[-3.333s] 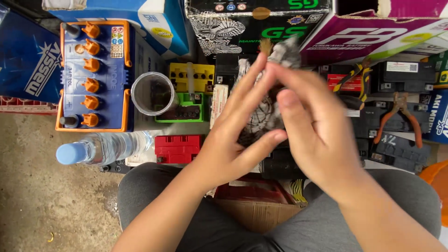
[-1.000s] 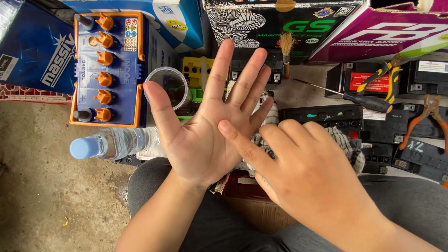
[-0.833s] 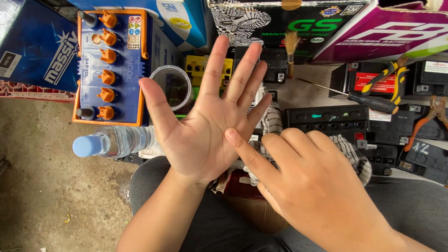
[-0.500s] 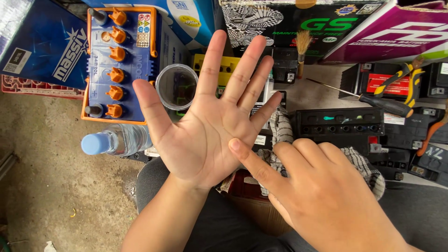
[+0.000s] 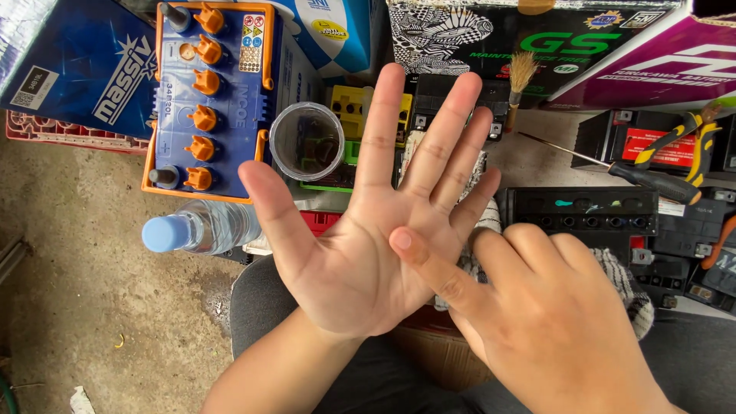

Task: Adding liquid to a battery using a syringe and cleaning up with a cloth

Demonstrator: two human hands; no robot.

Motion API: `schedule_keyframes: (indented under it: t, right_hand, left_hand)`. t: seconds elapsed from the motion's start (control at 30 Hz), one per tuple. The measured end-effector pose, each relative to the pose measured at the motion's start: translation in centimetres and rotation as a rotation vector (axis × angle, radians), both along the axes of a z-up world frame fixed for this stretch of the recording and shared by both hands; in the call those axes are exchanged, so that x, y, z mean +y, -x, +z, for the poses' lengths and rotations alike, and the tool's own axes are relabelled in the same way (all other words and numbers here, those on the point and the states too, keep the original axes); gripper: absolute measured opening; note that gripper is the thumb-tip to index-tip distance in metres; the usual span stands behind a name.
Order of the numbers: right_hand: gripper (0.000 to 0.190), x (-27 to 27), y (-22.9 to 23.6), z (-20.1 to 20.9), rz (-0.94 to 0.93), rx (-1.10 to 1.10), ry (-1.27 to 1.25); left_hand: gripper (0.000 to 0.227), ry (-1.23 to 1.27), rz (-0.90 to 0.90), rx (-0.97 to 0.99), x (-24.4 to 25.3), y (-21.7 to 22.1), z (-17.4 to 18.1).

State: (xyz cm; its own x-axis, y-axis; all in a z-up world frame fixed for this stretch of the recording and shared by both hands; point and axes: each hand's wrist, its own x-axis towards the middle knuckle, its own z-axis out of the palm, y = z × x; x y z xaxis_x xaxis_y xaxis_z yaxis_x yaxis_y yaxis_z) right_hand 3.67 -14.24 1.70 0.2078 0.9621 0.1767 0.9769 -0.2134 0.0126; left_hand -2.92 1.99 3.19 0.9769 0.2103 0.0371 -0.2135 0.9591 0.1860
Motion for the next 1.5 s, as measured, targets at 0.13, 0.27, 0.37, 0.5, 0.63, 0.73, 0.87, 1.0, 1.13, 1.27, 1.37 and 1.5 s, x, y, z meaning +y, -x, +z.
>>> schedule_keyframes:
  t: [0.13, 0.27, 0.37, 0.5, 0.63, 0.73, 0.87, 1.0, 1.13, 1.27, 1.37, 1.5]
  right_hand:
    - [0.088, 0.2, 0.5, -0.1, -0.027, 0.033, 0.043]
    - [0.079, -0.2, 1.5, 0.3, 0.019, 0.039, 0.006]
    - [0.075, -0.6, 2.0, -0.5, 0.026, 0.047, -0.018]
    - [0.069, -0.3, 2.0, -0.5, 0.006, 0.012, -0.024]
    - [0.073, -0.4, 1.8, -0.7, -0.001, 0.016, -0.016]
    - [0.074, -0.5, 1.8, -0.8, 0.004, 0.012, -0.011]
    - [0.079, -0.4, 1.9, -0.9, -0.004, 0.008, -0.011]
    - [0.083, -0.3, 1.8, -1.1, -0.033, 0.019, -0.003]
    - [0.087, -0.1, 1.6, -1.3, -0.057, 0.08, -0.044]
    - [0.1, 0.1, 2.0, -1.2, -0.039, 0.206, -0.052]
    - [0.099, 0.1, 2.6, -0.8, -0.003, 0.127, -0.011]
    - [0.096, 0.1, 3.0, -1.3, -0.009, 0.109, -0.014]
  left_hand:
    - [0.114, 0.068, 0.02, 0.012, 0.1, 0.0, 0.0]
    - [0.119, 0.185, 0.068, 0.053, 1.1, 0.3, 0.3]
    - [0.114, 0.19, 0.113, 0.044, 1.6, 0.3, 0.6]
    - [0.118, 0.234, 0.104, 0.011, 1.4, 0.4, 0.6]
    - [0.117, 0.159, 0.097, -0.035, 1.2, 0.4, 0.8]
    - [0.117, 0.146, 0.094, -0.044, 1.2, 0.5, 0.8]
    - [0.123, 0.197, 0.077, -0.055, 1.0, 0.5, 0.8]
    - [0.12, 0.035, 0.086, -0.024, -0.1, 0.5, 0.5]
    - [0.11, -0.173, 0.106, 0.003, -1.1, 0.7, -0.3]
    - [0.114, -0.163, 0.052, 0.004, -0.4, 0.6, -0.4]
    - [0.136, 0.4, 0.132, 0.003, 1.2, 0.2, 0.7]
    - [0.123, 0.273, 0.155, -0.052, 1.2, 0.4, 0.6]
